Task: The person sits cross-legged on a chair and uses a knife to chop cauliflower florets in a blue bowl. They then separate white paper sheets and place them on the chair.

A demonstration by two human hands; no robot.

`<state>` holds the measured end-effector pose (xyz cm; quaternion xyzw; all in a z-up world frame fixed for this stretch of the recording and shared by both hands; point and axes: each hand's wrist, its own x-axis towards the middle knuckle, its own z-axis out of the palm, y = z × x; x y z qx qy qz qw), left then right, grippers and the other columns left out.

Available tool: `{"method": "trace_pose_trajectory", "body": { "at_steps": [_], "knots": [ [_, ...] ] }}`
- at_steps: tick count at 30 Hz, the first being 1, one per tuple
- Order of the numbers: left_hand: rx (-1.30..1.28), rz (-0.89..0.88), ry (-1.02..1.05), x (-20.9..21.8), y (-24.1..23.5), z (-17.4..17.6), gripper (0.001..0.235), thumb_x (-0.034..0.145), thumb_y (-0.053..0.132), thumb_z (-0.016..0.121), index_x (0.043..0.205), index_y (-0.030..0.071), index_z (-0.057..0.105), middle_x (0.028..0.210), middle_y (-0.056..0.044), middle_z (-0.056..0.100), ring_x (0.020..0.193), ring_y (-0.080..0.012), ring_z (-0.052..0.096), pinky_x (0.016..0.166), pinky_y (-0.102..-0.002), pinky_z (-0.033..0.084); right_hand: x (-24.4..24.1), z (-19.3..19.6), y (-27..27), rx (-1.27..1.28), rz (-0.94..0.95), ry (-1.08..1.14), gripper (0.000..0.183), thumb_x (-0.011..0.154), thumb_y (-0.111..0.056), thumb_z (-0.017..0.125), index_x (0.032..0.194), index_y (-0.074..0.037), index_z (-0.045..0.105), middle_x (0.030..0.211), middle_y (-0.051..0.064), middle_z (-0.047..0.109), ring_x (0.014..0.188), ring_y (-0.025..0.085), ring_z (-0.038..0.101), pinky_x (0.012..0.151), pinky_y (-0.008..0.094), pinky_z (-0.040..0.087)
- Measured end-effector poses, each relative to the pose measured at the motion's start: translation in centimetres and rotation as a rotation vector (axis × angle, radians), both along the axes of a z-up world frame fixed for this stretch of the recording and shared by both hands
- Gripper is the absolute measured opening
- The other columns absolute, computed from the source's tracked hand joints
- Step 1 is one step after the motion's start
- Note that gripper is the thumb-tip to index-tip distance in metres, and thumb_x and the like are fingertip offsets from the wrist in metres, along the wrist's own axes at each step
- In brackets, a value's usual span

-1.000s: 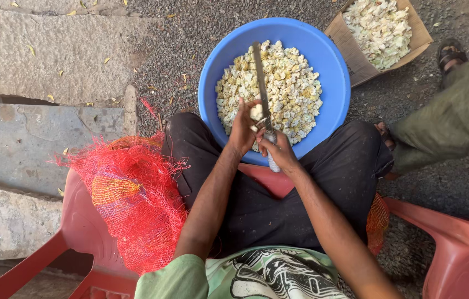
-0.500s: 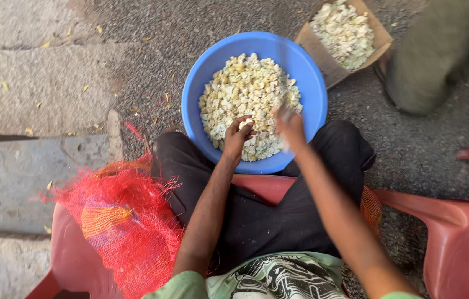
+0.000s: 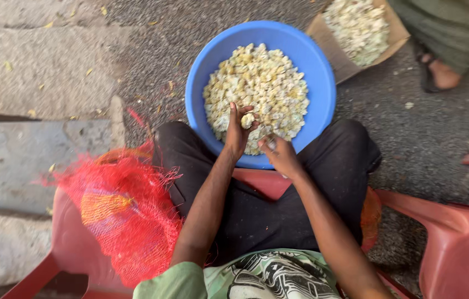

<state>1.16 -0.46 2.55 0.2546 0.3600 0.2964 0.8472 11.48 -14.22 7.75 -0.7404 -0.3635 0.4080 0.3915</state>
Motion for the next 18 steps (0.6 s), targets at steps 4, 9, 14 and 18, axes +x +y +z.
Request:
{"method": "trace_pose_trajectory", "body": {
  "at_steps": [4,9,14,18],
  "knots": [
    [-0.031,-0.001,-0.026,-0.8,0.5,-0.2,0.084,0.095,0.079,0.036,0.107,0.001,0.065,0.093,-0.01,0.061,0.088,-0.0227,0.061,0.091,-0.038,0.052,-0.9,1.1,1.4,-0.098,0.199,-0.286,0.034,0.095,-0.034,0.069,0.108,-0.002,0.067,0.056,0.01,0.062,0.049,0.021,0.062,0.053,0.04,0.047],
    [-0.003,0.041,-0.024,-0.6,0.5,-0.5,0.074,0.099,0.071,0.042,0.104,0.001,0.066,0.089,-0.008,0.062,0.081,-0.0205,0.062,0.082,-0.036,0.053,-1.5,2.1,1.9,-0.084,0.167,-0.315,0.036,0.094,-0.032,0.069,0.11,0.0,0.066,0.048,0.012,0.054,0.044,0.027,0.058,0.051,0.044,0.044],
    [0.05,-0.011,-0.068,-0.4,0.6,-3.1,0.036,0.103,0.036,0.068,0.097,0.002,0.063,0.086,-0.009,0.062,0.076,-0.0203,0.061,0.074,-0.036,0.051,-1.0,0.7,1.6,-0.066,0.184,-0.203,0.038,0.097,-0.036,0.069,0.101,0.002,0.066,0.054,0.017,0.056,0.05,0.028,0.058,0.054,0.044,0.044],
    [0.046,-0.009,-0.164,-0.5,1.0,-3.8,0.032,0.103,0.028,0.076,0.093,0.002,0.06,0.084,-0.013,0.064,0.074,-0.0236,0.063,0.073,-0.036,0.051,-1.0,-1.1,1.9,0.02,0.184,-0.176,0.039,0.097,-0.038,0.068,0.1,0.001,0.065,0.061,0.013,0.061,0.054,0.022,0.061,0.054,0.041,0.046]
  ]
}}
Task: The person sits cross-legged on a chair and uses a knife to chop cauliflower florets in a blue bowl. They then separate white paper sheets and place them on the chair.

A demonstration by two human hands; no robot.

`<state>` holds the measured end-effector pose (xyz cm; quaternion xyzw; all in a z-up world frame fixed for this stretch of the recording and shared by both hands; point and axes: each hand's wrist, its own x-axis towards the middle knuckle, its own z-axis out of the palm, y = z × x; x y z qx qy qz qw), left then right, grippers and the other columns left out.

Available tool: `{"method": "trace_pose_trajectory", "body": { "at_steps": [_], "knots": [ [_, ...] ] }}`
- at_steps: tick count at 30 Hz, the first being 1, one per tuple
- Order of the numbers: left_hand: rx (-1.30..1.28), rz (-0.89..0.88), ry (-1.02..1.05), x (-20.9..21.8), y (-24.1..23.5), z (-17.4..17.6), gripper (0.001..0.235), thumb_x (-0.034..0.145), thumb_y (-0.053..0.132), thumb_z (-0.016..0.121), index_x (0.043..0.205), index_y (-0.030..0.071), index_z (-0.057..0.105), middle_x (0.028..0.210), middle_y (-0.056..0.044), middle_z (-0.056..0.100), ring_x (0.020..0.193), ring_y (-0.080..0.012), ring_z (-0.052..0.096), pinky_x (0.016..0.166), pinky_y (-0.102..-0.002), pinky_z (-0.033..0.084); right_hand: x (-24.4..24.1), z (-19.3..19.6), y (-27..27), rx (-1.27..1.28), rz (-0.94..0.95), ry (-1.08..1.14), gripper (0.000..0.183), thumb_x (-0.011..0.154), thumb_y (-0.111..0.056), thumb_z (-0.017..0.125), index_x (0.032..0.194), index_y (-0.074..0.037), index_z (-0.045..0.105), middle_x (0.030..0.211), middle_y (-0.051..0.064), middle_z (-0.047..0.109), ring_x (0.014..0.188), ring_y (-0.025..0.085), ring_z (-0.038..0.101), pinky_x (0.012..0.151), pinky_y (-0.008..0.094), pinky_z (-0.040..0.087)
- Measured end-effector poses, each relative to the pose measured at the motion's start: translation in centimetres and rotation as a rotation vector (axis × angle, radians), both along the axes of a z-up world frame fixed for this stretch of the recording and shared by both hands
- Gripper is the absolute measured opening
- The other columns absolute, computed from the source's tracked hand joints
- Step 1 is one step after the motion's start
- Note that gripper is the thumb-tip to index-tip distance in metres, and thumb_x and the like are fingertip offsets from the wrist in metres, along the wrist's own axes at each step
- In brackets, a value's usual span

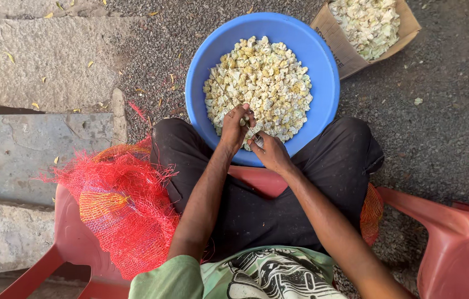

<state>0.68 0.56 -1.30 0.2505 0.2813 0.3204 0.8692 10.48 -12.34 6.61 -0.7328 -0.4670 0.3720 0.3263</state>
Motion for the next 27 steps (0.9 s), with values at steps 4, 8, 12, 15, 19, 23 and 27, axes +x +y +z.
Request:
{"method": "trace_pose_trajectory", "body": {
  "at_steps": [4,8,12,15,19,23,27],
  "knots": [
    [-0.069,0.006,0.027,0.1,0.1,2.7,0.032,0.099,0.026,0.067,0.113,-0.001,0.06,0.105,-0.016,0.07,0.098,-0.0266,0.072,0.089,-0.037,0.057,0.5,-1.4,0.4,-0.112,-0.062,0.558,0.038,0.099,-0.037,0.069,0.091,0.0,0.063,0.064,0.004,0.059,0.054,0.015,0.056,0.052,0.034,0.045],
    [-0.032,-0.004,-0.12,0.3,0.4,5.0,0.038,0.103,0.011,0.058,0.137,-0.002,0.048,0.137,-0.026,0.061,0.126,-0.0281,0.065,0.107,-0.036,0.054,0.7,-1.3,0.5,-0.158,-0.186,0.934,0.027,0.094,-0.033,0.068,0.092,-0.006,0.066,0.064,-0.001,0.056,0.054,0.009,0.052,0.048,0.026,0.042],
    [0.048,-0.022,-0.09,-0.3,0.4,5.5,0.055,0.101,-0.003,0.051,0.155,0.007,0.042,0.16,-0.026,0.043,0.122,-0.0217,0.055,0.104,-0.035,0.047,1.3,-1.9,1.0,-0.09,-0.334,0.816,0.026,0.095,-0.031,0.068,0.091,-0.006,0.064,0.065,0.001,0.058,0.053,0.01,0.053,0.048,0.028,0.046],
    [-0.12,0.077,-0.049,-0.7,0.7,5.7,0.05,0.096,0.001,0.039,0.145,0.012,0.044,0.152,-0.021,0.047,0.129,-0.0197,0.063,0.115,-0.034,0.048,2.8,-2.2,1.0,-0.036,-0.44,0.686,0.027,0.096,-0.033,0.067,0.095,-0.006,0.065,0.066,0.0,0.059,0.052,0.01,0.054,0.048,0.028,0.049],
    [0.015,0.091,0.276,-0.2,0.6,4.0,0.042,0.108,0.031,0.03,0.128,0.004,0.055,0.108,-0.015,0.059,0.093,-0.0222,0.061,0.089,-0.04,0.053,1.9,-1.2,0.5,-0.029,-0.326,0.534,0.033,0.097,-0.036,0.067,0.097,-0.003,0.063,0.064,-0.001,0.057,0.052,0.01,0.055,0.048,0.029,0.05],
    [0.064,0.11,0.216,-0.3,0.0,3.0,0.051,0.112,0.048,0.031,0.115,0.006,0.059,0.088,-0.008,0.056,0.08,-0.0174,0.051,0.079,-0.036,0.046,-0.5,0.6,0.2,-0.089,-0.087,0.338,0.035,0.097,-0.036,0.065,0.108,-0.003,0.064,0.061,0.001,0.058,0.05,0.009,0.056,0.047,0.029,0.049],
    [-0.038,0.134,0.075,-0.4,-0.2,3.4,0.062,0.104,0.063,0.036,0.102,0.007,0.062,0.087,-0.006,0.059,0.083,-0.0179,0.056,0.079,-0.035,0.045,-0.9,1.4,0.3,-0.166,-0.068,0.191,0.041,0.095,-0.035,0.067,0.112,0.001,0.064,0.059,0.013,0.061,0.05,0.018,0.06,0.052,0.036,0.049]
  ]
}}
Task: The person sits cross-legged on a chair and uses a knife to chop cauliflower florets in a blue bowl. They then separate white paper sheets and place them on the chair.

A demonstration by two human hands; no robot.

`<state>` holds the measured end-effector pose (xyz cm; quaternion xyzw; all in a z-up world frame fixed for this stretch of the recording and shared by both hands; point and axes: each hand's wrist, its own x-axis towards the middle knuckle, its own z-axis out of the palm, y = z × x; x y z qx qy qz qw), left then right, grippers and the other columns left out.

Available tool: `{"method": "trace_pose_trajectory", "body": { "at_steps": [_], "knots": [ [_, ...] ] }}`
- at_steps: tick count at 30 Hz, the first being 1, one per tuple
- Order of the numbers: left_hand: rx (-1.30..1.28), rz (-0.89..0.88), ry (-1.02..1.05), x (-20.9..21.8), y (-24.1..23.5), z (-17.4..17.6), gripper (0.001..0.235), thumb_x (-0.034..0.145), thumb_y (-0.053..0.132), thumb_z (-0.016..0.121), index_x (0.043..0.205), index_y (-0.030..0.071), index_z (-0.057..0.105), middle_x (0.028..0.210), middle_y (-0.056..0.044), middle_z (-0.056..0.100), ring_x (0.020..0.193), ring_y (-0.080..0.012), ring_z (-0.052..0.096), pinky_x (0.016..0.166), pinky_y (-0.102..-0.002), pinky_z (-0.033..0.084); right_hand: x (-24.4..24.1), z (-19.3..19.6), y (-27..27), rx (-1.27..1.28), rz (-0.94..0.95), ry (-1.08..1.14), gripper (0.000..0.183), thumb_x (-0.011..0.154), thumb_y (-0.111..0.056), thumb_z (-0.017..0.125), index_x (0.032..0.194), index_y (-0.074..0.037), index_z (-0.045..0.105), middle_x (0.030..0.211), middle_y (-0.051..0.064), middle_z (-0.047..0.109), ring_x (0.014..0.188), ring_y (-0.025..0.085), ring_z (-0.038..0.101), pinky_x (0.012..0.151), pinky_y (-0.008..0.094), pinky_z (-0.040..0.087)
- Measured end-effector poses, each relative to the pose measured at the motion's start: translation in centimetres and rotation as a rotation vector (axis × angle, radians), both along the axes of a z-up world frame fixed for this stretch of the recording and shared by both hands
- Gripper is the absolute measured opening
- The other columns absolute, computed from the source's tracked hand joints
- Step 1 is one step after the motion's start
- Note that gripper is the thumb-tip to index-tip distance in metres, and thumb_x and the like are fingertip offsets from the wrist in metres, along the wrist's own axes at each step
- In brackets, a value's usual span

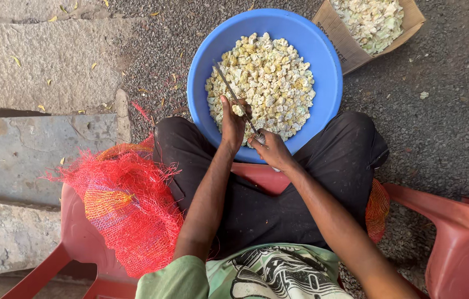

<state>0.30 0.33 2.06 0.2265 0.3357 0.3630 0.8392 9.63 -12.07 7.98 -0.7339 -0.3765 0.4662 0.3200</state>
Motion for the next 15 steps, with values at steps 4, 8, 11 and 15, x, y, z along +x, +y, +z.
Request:
{"method": "trace_pose_trajectory", "body": {
  "at_steps": [4,8,11,15],
  "knots": [
    [0.143,-0.052,0.027,0.2,0.0,-0.8,0.035,0.103,0.046,0.061,0.098,0.011,0.056,0.088,-0.006,0.059,0.083,-0.0177,0.054,0.077,-0.034,0.045,-0.3,-1.9,-0.3,0.146,0.011,-0.206,0.041,0.096,-0.035,0.068,0.102,0.005,0.067,0.065,0.019,0.064,0.058,0.024,0.064,0.06,0.043,0.05],
    [0.096,-0.112,0.07,0.6,0.0,-0.6,0.035,0.102,0.041,0.064,0.095,0.008,0.057,0.078,-0.008,0.06,0.071,-0.0191,0.053,0.069,-0.033,0.046,-0.1,-3.7,-0.6,0.202,0.039,-0.368,0.038,0.097,-0.032,0.07,0.105,0.005,0.067,0.07,0.018,0.065,0.067,0.025,0.062,0.06,0.042,0.048],
    [0.054,-0.168,0.099,0.0,0.0,0.2,0.031,0.103,0.038,0.061,0.102,0.007,0.059,0.088,-0.011,0.067,0.079,-0.0196,0.06,0.077,-0.032,0.051,0.3,-3.4,-0.3,0.031,-0.03,0.212,0.033,0.096,-0.031,0.068,0.103,0.002,0.063,0.064,0.008,0.059,0.056,0.016,0.058,0.052,0.035,0.048],
    [0.048,-0.24,-0.028,0.0,1.5,1.0,0.034,0.107,0.023,0.064,0.135,0.005,0.054,0.122,-0.017,0.064,0.101,-0.0204,0.059,0.089,-0.033,0.047,0.9,-2.1,-0.2,-0.001,-0.176,0.585,0.024,0.099,-0.025,0.065,0.097,-0.002,0.06,0.064,0.0,0.056,0.054,0.011,0.053,0.051,0.03,0.046]
  ]
}}
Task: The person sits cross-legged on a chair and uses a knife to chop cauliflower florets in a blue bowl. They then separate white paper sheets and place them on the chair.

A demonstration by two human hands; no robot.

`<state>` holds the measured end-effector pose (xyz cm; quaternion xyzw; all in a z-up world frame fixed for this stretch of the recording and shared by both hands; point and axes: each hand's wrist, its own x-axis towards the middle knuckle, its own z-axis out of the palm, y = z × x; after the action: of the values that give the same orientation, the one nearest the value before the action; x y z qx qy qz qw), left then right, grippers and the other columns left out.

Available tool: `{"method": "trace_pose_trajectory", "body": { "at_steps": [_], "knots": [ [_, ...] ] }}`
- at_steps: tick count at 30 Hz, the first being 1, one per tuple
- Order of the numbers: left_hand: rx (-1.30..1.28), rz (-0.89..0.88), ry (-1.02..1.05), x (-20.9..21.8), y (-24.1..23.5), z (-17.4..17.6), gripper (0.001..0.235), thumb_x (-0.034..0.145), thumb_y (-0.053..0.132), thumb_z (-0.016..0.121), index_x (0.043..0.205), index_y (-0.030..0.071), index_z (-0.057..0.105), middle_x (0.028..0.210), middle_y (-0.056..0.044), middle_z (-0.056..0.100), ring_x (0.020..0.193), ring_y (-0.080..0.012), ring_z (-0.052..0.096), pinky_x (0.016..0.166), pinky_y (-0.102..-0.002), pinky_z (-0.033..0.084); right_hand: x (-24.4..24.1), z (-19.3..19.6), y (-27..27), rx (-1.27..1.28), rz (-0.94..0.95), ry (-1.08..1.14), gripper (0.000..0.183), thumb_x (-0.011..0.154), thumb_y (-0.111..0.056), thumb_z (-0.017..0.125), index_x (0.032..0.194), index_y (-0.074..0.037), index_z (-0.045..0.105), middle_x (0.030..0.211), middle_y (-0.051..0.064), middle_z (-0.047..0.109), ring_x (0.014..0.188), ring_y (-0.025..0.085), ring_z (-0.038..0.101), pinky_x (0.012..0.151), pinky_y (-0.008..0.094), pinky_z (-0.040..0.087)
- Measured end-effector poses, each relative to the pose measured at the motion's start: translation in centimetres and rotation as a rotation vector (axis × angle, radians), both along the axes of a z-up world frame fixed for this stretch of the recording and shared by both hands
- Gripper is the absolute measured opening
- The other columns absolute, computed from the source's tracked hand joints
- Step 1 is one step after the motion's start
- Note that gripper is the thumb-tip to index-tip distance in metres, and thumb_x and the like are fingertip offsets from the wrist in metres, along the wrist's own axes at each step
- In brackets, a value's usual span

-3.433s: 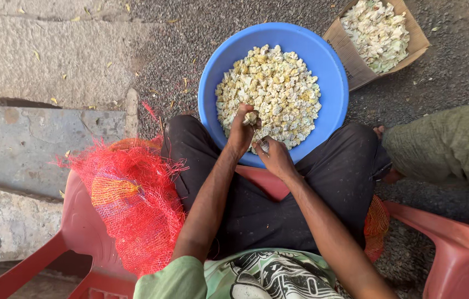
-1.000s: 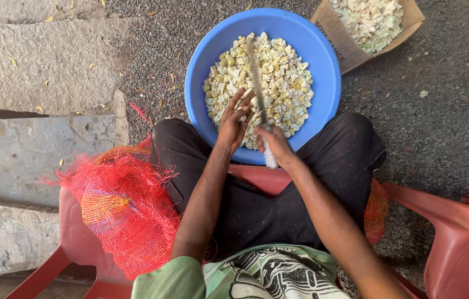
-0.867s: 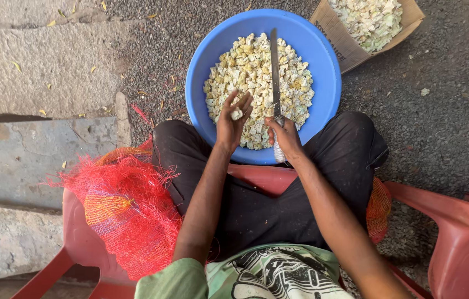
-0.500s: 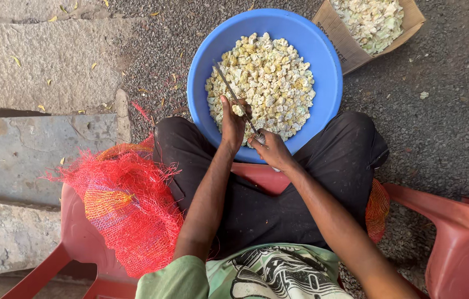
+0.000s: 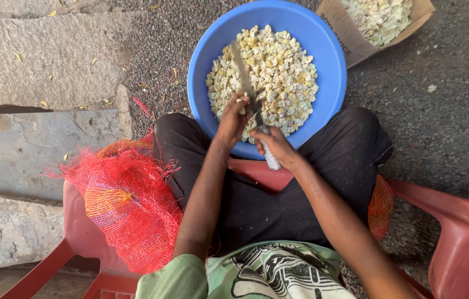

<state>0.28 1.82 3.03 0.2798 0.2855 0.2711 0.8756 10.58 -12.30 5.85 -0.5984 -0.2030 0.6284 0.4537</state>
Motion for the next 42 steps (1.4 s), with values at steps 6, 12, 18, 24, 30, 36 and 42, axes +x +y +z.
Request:
{"method": "trace_pose_trajectory", "body": {
  "at_steps": [6,12,18,24,30,36,42],
  "knots": [
    [0.28,-0.044,0.493,-1.3,4.7,-1.9,0.068,0.099,0.044,0.056,0.156,0.009,0.044,0.155,-0.015,0.052,0.139,-0.0265,0.053,0.113,-0.043,0.034,2.1,-0.3,0.5,0.02,-0.251,-0.063,0.02,0.097,-0.024,0.063,0.1,-0.004,0.065,0.063,0.002,0.058,0.052,0.012,0.055,0.051,0.029,0.048],
    [0.569,-0.16,1.244,-2.1,5.0,-18.2,0.107,0.075,0.046,0.087,0.155,0.003,0.031,0.158,-0.027,0.033,0.142,-0.0455,0.038,0.115,-0.053,0.037,2.1,-1.1,0.9,-0.035,-0.338,-0.024,0.018,0.096,-0.021,0.065,0.101,-0.004,0.062,0.065,0.002,0.058,0.052,0.013,0.054,0.051,0.029,0.046],
    [0.482,-0.383,1.412,-1.5,3.5,-20.1,0.104,0.067,0.042,0.095,0.144,-0.003,0.041,0.157,-0.024,0.027,0.143,-0.0454,0.03,0.11,-0.051,0.045,2.2,-1.4,1.5,-0.043,-0.311,-0.05,0.017,0.096,-0.02,0.064,0.101,-0.004,0.066,0.066,0.002,0.058,0.052,0.012,0.055,0.052,0.028,0.046],
    [0.368,-0.225,1.27,-1.9,3.2,-19.9,0.068,0.069,0.022,0.085,0.126,0.0,0.055,0.127,-0.023,0.06,0.102,-0.0325,0.069,0.09,-0.045,0.063,2.2,-1.2,1.6,-0.031,-0.32,-0.087,0.018,0.097,-0.021,0.064,0.101,-0.004,0.065,0.067,0.002,0.059,0.053,0.012,0.056,0.052,0.028,0.046],
    [0.752,-0.017,1.136,-1.5,3.7,-17.5,0.056,0.073,0.012,0.088,0.117,-0.004,0.058,0.108,-0.023,0.071,0.092,-0.0323,0.072,0.08,-0.043,0.061,2.1,-1.5,0.3,-0.005,-0.338,-0.172,0.02,0.097,-0.022,0.065,0.103,-0.002,0.066,0.075,0.003,0.063,0.056,0.011,0.057,0.052,0.027,0.049],
    [1.067,-0.218,0.661,-0.5,4.9,0.0,0.043,0.082,-0.003,0.074,0.122,0.004,0.06,0.119,-0.016,0.071,0.11,-0.0293,0.071,0.087,-0.038,0.06,3.1,-0.1,1.2,0.028,-0.463,-0.387,0.036,0.094,-0.03,0.075,0.119,-0.004,0.069,0.083,0.003,0.061,0.063,0.007,0.057,0.051,0.025,0.052],
    [0.708,-0.057,0.134,-2.4,1.2,4.8,0.042,0.085,-0.01,0.062,0.123,0.006,0.057,0.133,-0.008,0.065,0.128,-0.0242,0.061,0.102,-0.035,0.054,3.0,1.4,0.2,0.279,-0.335,0.004,0.042,0.092,-0.028,0.077,0.125,-0.004,0.067,0.091,0.005,0.066,0.062,0.009,0.057,0.054,0.025,0.048]
  ]
}}
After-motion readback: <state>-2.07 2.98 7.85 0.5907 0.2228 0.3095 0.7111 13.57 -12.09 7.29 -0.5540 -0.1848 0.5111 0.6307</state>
